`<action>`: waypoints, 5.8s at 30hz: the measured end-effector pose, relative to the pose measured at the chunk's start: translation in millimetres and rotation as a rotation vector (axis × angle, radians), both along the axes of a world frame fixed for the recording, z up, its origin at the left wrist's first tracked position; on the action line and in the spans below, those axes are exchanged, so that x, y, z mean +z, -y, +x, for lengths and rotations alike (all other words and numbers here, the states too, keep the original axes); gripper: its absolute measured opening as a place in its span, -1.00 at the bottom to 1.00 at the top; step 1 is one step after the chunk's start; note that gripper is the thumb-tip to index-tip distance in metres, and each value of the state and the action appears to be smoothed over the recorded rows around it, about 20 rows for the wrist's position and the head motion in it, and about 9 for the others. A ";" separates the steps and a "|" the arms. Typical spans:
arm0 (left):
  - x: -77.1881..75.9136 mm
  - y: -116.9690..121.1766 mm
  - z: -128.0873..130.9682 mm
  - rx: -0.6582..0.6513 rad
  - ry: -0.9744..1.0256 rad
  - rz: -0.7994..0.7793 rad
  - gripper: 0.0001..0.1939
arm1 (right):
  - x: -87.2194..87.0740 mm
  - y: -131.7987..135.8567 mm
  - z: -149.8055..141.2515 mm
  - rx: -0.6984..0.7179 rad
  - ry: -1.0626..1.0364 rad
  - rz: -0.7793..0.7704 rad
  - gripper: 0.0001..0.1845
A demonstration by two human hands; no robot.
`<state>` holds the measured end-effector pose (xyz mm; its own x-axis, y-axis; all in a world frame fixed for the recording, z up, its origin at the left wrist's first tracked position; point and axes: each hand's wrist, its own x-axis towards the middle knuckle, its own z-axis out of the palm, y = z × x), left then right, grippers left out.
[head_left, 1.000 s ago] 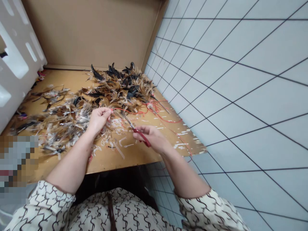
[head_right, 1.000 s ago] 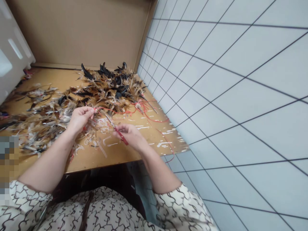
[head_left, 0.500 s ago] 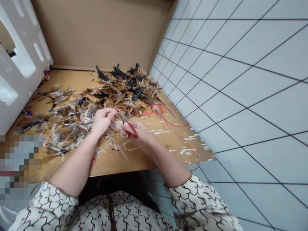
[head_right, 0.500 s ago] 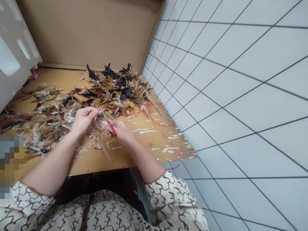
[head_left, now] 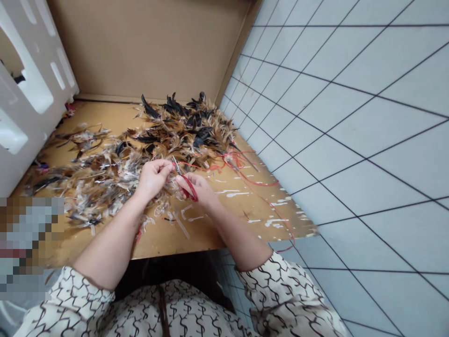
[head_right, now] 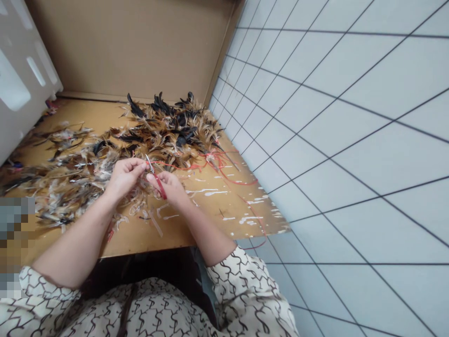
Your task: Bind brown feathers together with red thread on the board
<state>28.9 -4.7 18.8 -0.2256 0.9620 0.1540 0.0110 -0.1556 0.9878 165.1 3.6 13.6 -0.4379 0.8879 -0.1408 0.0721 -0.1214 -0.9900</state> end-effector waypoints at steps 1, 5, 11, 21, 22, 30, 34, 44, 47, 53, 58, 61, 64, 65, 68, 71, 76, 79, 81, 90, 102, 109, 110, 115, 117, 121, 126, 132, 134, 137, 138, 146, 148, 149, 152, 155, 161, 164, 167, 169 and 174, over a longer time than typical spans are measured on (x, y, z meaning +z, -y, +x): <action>-0.2 0.1 0.0 0.000 -0.004 0.002 -0.86 | -0.9 -0.3 0.0 0.000 0.005 0.002 -0.46; 1.1 1.4 0.5 -0.002 -0.012 0.009 -0.86 | -1.5 -0.3 0.1 0.004 0.028 0.019 -0.49; 4.8 3.0 0.2 -0.014 -0.004 0.007 -0.87 | 0.2 5.7 -1.8 -0.003 0.046 0.045 -0.53; -2.2 -3.0 -2.1 -0.012 0.242 -0.050 -0.86 | 14.4 -22.7 7.2 -0.274 -0.131 0.079 -0.55; -0.7 -2.7 -2.8 -0.009 0.264 -0.064 -0.85 | 18.2 -28.3 10.3 -0.315 -0.100 0.117 -0.55; 4.9 -1.1 -5.3 0.017 0.289 -0.107 -0.84 | 3.3 -53.3 31.1 -0.351 0.599 0.439 -0.76; 3.4 -1.5 -5.0 0.019 0.268 -0.088 -0.85 | -13.6 -52.9 42.4 -0.212 0.836 0.531 -0.82; 4.3 -0.6 -3.8 -0.005 0.324 -0.109 -0.84 | 7.1 -71.7 139.1 -0.322 1.137 0.463 -0.84; 5.4 0.4 -3.0 -0.006 0.365 -0.101 -0.79 | 18.8 -71.9 150.3 -0.493 1.210 0.410 -0.90; 7.9 1.8 -4.0 -0.026 0.380 -0.135 -0.76 | 33.2 -60.4 102.5 -0.719 0.559 0.482 -0.75; 7.3 1.6 -5.2 -0.048 0.372 -0.151 -0.76 | 35.7 -52.7 34.8 -0.301 -0.160 0.168 -0.59; 8.4 0.8 -5.2 -0.038 0.374 -0.153 -0.74 | 27.4 -50.6 3.4 -0.153 -0.311 0.021 -0.57; 9.2 0.1 -3.6 -0.028 0.389 -0.162 -0.75 | 13.8 -48.2 -13.0 -0.145 -0.399 -0.006 -0.53; 8.9 -0.2 -2.7 -0.030 0.398 -0.174 -0.74 | 9.4 -46.9 -15.3 -0.149 -0.414 0.001 -0.52; 6.4 -1.4 0.6 -0.053 0.404 -0.215 -0.68 | -0.8 -42.4 -17.5 -0.120 -0.423 0.033 -0.49; 3.0 -2.8 4.6 -0.060 0.374 -0.209 -0.67 | -7.0 -37.8 -18.8 -0.075 -0.411 0.050 -0.48; 0.6 -1.9 11.5 -0.078 0.339 -0.185 -0.79 | -13.5 -35.0 -21.5 -0.057 -0.392 0.047 -0.49; -0.1 0.2 12.6 -0.125 0.367 -0.225 -0.80 | -14.6 -36.6 -19.4 -0.053 -0.383 0.040 -0.49; -0.9 0.7 11.5 -0.160 0.403 -0.254 -0.79 | -14.0 -38.1 -17.1 -0.065 -0.385 0.045 -0.49; -1.2 -0.1 0.8 -0.286 0.288 -0.328 -0.79 | -8.5 -45.9 -7.8 -0.147 -0.350 0.134 -0.48; -2.2 -3.2 -0.7 -0.030 0.131 -0.256 -0.82 | -10.3 -52.8 -7.9 -0.295 -0.477 0.130 -0.55; -9.7 -7.7 -7.9 0.213 -0.083 -0.002 -0.82 | -3.9 -40.4 -7.6 0.066 -0.472 -0.006 -0.50; -9.0 -7.3 -7.9 0.239 -0.112 0.022 -0.81 | -4.2 -38.6 -7.8 0.138 -0.467 -0.027 -0.47; -7.1 -5.6 -7.4 0.342 -0.190 0.112 -0.80 | -8.0 -34.5 -7.1 0.362 -0.445 -0.089 -0.40; -8.3 -5.8 -7.7 0.367 -0.198 0.138 -0.79 | -9.6 -33.8 -7.0 0.385 -0.439 -0.102 -0.40; -10.2 -6.6 -8.4 0.405 -0.190 0.176 -0.77 | -11.3 -32.2 -8.5 0.397 -0.431 -0.137 -0.38; -9.3 -6.7 -9.0 0.448 -0.222 0.185 -0.77 | -11.3 -31.0 -9.8 0.399 -0.439 -0.159 -0.38; -10.4 -6.8 -9.8 0.448 -0.229 0.217 -0.75 | -11.8 -31.4 -10.3 0.408 -0.446 -0.169 -0.39; -10.6 -6.8 -9.5 0.448 -0.224 0.217 -0.75 | -11.9 -31.4 -10.6 0.405 -0.451 -0.176 -0.39; -10.6 -6.6 -8.6 0.448 -0.212 0.214 -0.76 | -11.7 -31.4 -10.7 0.394 -0.444 -0.193 -0.41; -10.6 -6.5 -8.3 0.448 -0.210 0.214 -0.76 | -11.5 -31.3 -10.7 0.387 -0.435 -0.202 -0.42; -11.4 -6.4 -8.6 0.445 -0.224 0.206 -0.77 | -10.5 -31.1 -10.6 0.369 -0.422 -0.237 -0.44; -11.4 -6.2 -8.7 0.445 -0.231 0.210 -0.77 | -10.2 -30.9 -10.8 0.369 -0.425 -0.239 -0.44; -11.3 -6.0 -8.6 0.449 -0.236 0.211 -0.77 | -10.1 -30.8 -10.9 0.368 -0.424 -0.244 -0.44; -11.1 -5.5 -8.5 0.460 -0.263 0.215 -0.77 | -9.1 -30.9 -10.7 0.362 -0.426 -0.273 -0.42; -11.9 -5.1 -8.5 0.457 -0.291 0.232 -0.77 | -7.9 -31.3 -10.5 0.364 -0.447 -0.306 -0.40; -16.8 -4.3 -8.7 0.440 -0.386 0.268 -0.76 | -5.8 -31.1 -10.8 0.353 -0.513 -0.377 -0.32; -19.0 -4.4 -8.1 0.426 -0.411 0.275 -0.75 | -4.8 -30.5 -11.0 0.315 -0.551 -0.419 -0.29; -20.2 -3.9 -6.8 0.389 -0.432 0.256 -0.75 | -3.4 -29.5 -11.3 0.304 -0.582 -0.446 -0.25; -20.3 -2.8 -5.7 0.346 -0.464 0.243 -0.75 | -2.4 -28.7 -11.8 0.304 -0.605 -0.463 -0.20; -18.3 0.2 -3.5 0.265 -0.528 0.190 -0.74 | -1.1 -27.5 -14.1 0.290 -0.649 -0.478 -0.14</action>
<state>25.3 -4.9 0.4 -0.2995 0.8283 0.4735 0.5532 -0.2536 0.7935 151.0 31.1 12.4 -0.7620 0.6374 -0.1144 -0.3984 -0.6007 -0.6931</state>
